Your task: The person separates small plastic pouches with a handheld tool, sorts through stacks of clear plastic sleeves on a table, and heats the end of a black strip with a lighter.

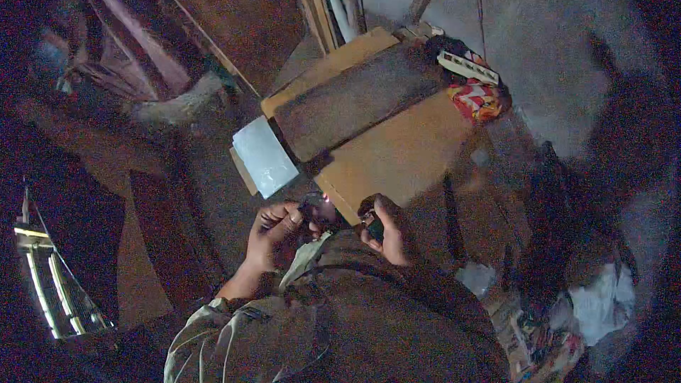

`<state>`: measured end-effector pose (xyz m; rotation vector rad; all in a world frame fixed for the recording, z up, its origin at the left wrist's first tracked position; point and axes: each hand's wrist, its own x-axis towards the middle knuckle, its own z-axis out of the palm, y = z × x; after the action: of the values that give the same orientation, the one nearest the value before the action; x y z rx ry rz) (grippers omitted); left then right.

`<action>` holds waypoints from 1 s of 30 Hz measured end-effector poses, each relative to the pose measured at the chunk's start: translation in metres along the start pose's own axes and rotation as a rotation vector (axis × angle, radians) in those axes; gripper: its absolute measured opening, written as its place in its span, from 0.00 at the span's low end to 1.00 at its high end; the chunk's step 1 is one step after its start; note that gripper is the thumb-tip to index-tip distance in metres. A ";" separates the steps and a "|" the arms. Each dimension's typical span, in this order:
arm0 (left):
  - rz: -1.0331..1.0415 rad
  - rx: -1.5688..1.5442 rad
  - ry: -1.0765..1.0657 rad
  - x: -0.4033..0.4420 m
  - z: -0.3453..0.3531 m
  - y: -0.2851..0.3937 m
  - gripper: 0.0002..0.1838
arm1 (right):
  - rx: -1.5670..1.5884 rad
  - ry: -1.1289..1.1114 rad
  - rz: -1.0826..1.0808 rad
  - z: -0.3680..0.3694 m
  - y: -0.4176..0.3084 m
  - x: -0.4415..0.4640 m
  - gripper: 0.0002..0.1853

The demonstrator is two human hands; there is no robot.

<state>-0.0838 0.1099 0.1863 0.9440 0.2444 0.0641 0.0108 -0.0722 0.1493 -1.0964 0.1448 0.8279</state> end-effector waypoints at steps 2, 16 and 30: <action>-0.002 -0.134 0.001 0.000 -0.003 -0.002 0.09 | -0.031 -0.052 0.039 -0.012 0.003 0.000 0.19; 0.011 -0.213 -0.091 -0.003 0.003 0.005 0.11 | 0.111 -0.082 0.106 -0.064 0.042 0.013 0.21; 0.618 0.707 0.501 0.066 -0.067 0.023 0.10 | 0.061 -0.029 -0.073 -0.059 0.031 0.002 0.16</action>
<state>-0.0342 0.1868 0.1555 1.6785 0.4433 0.8344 0.0086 -0.1147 0.0978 -1.0258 0.1045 0.7692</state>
